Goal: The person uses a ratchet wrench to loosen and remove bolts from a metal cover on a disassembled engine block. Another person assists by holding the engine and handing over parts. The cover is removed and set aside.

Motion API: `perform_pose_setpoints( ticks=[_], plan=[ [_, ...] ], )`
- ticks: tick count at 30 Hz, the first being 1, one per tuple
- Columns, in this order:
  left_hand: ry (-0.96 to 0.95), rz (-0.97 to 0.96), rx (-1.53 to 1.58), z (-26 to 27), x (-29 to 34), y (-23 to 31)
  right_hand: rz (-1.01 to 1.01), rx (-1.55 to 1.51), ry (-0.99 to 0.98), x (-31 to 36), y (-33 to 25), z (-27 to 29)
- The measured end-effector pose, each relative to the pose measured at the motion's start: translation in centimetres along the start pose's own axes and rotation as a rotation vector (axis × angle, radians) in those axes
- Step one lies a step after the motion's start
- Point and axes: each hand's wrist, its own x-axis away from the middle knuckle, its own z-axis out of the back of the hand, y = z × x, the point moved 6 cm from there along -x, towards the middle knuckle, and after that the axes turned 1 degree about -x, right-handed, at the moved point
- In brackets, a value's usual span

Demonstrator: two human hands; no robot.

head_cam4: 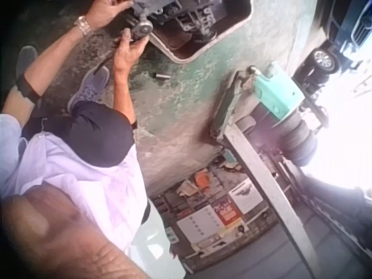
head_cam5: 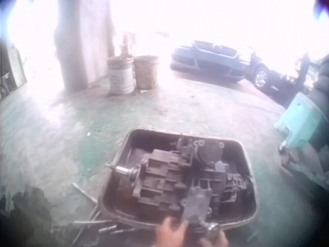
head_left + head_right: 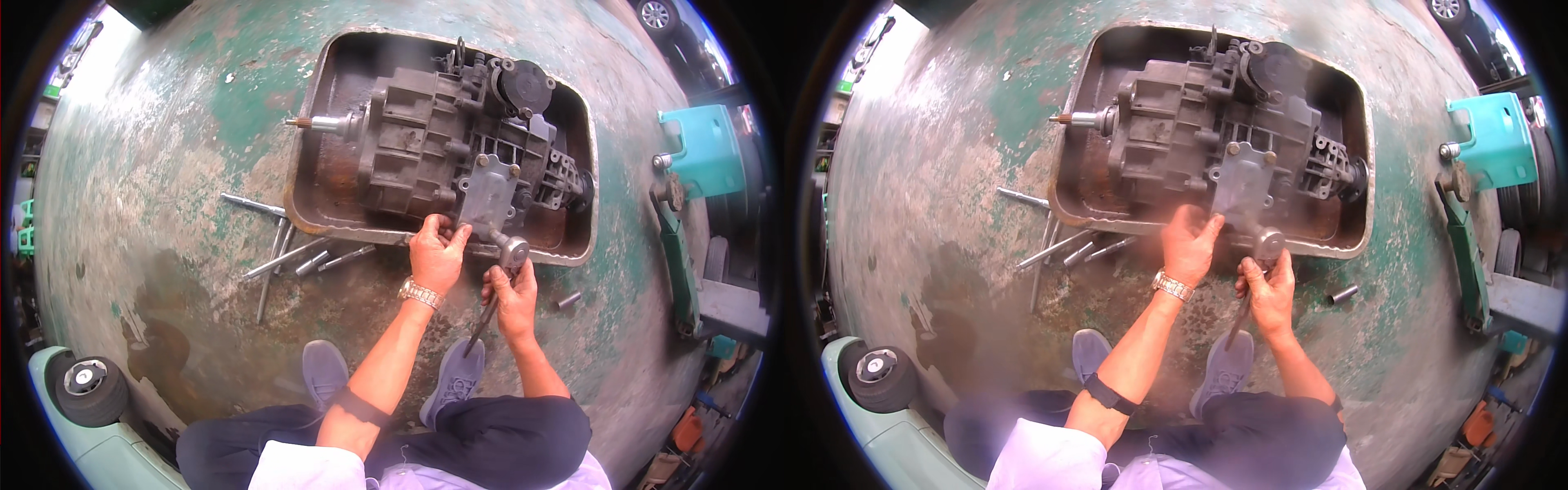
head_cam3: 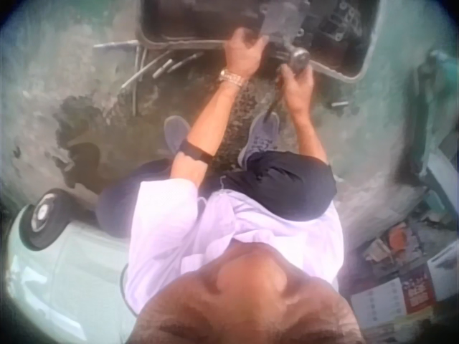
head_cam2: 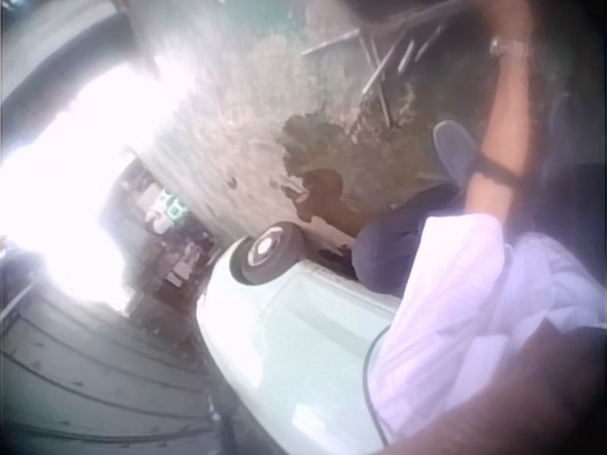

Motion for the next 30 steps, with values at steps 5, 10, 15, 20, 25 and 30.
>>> perform_pose_setpoints(
  ticks=[5,10,15,20,25,30],
  plan=[
    [-0.004,0.013,-0.020,-0.1,0.1,0.1,-0.011,0.025,-0.012,-0.1,0.1,-0.4],
    [-0.019,0.039,-0.010,0.0,0.0,-0.2,-0.086,0.101,-0.079,-0.7,0.2,-0.7],
    [-0.011,-0.007,-0.005,0.0,-0.1,-0.2,-0.086,0.134,-0.130,-0.9,-0.3,-0.6],
    [-0.009,-0.042,-0.021,-0.1,0.1,-0.4,-0.048,0.212,-0.119,-1.0,-0.2,-0.5],
    [-0.042,0.154,0.113,0.3,0.5,-2.1,-0.006,0.294,-0.131,-1.1,-0.3,-0.5],
    [-0.004,0.218,0.256,0.6,1.6,-2.1,0.011,0.258,-0.138,-1.1,-0.3,-0.5]
  ],
)
